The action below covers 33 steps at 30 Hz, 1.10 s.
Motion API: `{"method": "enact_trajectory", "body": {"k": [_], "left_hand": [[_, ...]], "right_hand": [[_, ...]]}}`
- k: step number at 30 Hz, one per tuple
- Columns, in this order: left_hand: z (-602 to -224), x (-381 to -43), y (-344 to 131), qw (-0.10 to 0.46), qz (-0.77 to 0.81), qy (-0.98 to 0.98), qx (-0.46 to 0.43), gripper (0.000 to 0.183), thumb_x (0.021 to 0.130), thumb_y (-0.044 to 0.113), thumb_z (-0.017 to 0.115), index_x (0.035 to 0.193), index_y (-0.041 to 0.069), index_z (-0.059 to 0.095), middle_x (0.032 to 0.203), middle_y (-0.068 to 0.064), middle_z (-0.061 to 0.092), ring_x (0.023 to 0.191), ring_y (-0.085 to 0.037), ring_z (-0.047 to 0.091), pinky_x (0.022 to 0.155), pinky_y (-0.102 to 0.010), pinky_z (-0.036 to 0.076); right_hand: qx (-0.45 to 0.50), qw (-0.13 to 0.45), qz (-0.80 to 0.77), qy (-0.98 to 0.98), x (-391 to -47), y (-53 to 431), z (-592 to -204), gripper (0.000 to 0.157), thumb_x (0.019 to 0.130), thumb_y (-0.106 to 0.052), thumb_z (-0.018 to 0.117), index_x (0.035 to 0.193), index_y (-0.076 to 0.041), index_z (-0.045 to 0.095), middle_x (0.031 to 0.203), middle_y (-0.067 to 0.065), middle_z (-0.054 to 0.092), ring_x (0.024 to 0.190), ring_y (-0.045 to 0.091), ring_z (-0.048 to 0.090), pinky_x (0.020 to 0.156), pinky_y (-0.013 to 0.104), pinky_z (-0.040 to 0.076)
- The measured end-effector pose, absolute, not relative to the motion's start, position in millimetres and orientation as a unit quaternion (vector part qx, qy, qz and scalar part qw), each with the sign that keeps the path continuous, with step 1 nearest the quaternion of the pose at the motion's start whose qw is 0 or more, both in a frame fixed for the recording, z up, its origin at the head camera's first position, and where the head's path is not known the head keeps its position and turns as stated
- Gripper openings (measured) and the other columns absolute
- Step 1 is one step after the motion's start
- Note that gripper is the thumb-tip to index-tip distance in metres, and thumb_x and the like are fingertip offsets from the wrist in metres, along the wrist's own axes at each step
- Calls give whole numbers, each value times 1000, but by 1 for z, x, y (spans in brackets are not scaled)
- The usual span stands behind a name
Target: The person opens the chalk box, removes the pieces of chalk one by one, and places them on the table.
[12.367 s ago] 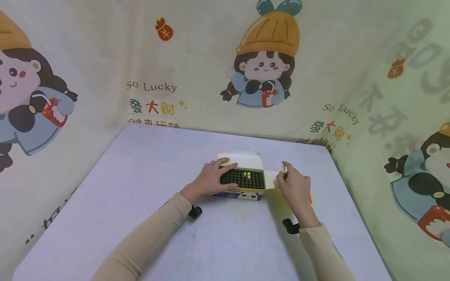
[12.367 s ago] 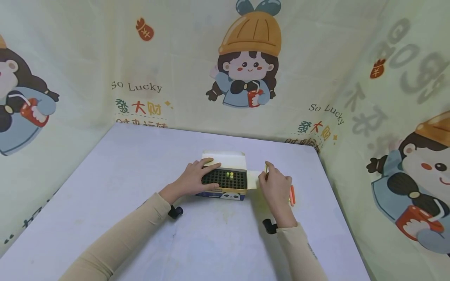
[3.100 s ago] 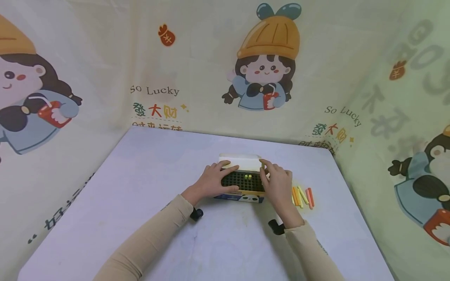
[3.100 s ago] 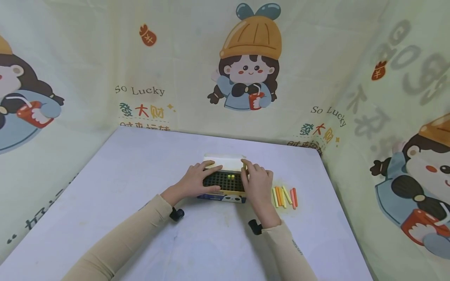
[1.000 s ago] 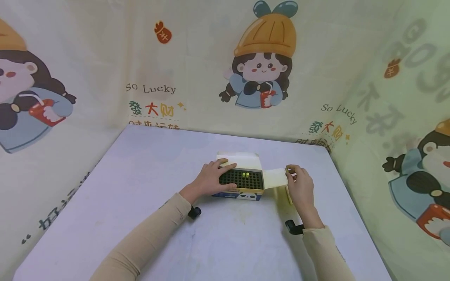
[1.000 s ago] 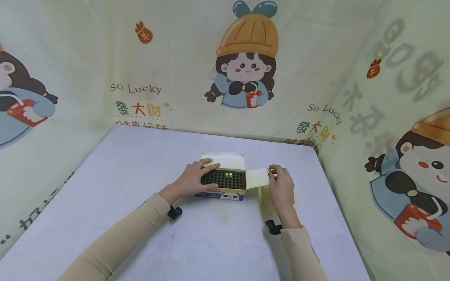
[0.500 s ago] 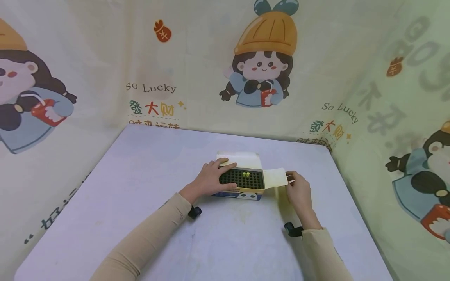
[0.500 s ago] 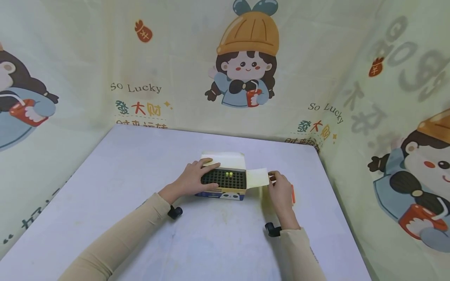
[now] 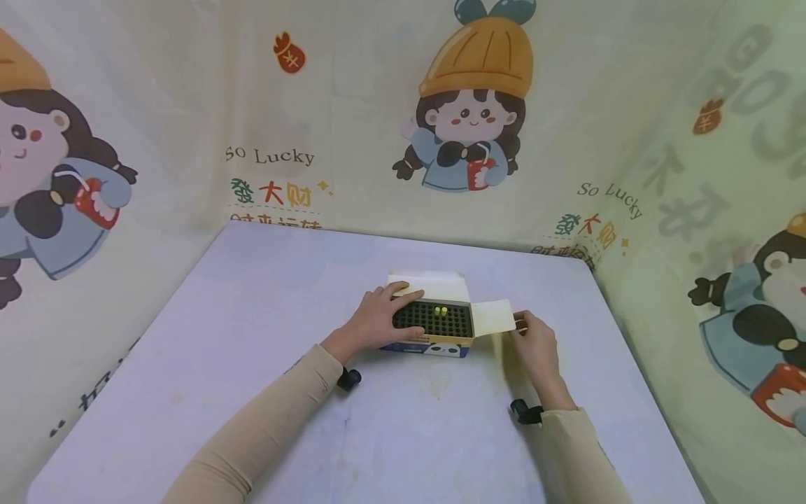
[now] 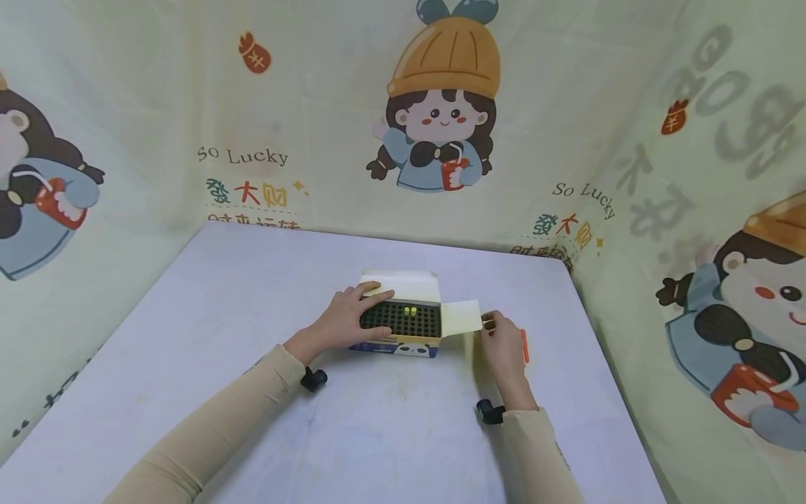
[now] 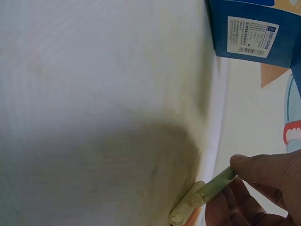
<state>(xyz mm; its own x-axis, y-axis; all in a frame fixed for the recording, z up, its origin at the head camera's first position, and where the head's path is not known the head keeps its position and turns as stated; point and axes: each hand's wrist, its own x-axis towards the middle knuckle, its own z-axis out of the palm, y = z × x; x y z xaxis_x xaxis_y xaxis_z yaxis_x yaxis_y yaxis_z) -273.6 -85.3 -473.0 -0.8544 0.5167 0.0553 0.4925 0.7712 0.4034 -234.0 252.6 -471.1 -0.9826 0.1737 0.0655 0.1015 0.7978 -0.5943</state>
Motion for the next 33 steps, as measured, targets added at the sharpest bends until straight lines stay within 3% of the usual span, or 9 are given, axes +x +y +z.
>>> {"method": "enact_trajectory", "body": {"k": [11,20,33], "left_hand": [[-474,-273,-85,27,210,939,271,84,92,76,58,163,42,30,168,-6,27,141,-37,43,107,-61,36],[-474,-272,-85,24,211,939,270,83,92,74,59,163,41,31,168,-6,28,140,-37,43,107,-60,36],[-474,-273,-85,22,207,941,267,83,92,74,59,163,41,31,168,-6,28,139,-36,44,106,-59,36]], "right_hand": [[-81,55,304,-948,-237,259,-481,24,100,-15,68,117,2,68,112,23,71,101,38,68,80,48,55],[-85,30,309,-947,-239,265,-485,22,96,-13,72,113,1,69,110,23,71,98,35,68,67,32,51],[-76,48,314,-945,-239,265,-482,23,96,-10,69,115,3,69,111,24,70,95,36,68,67,36,54]]}}
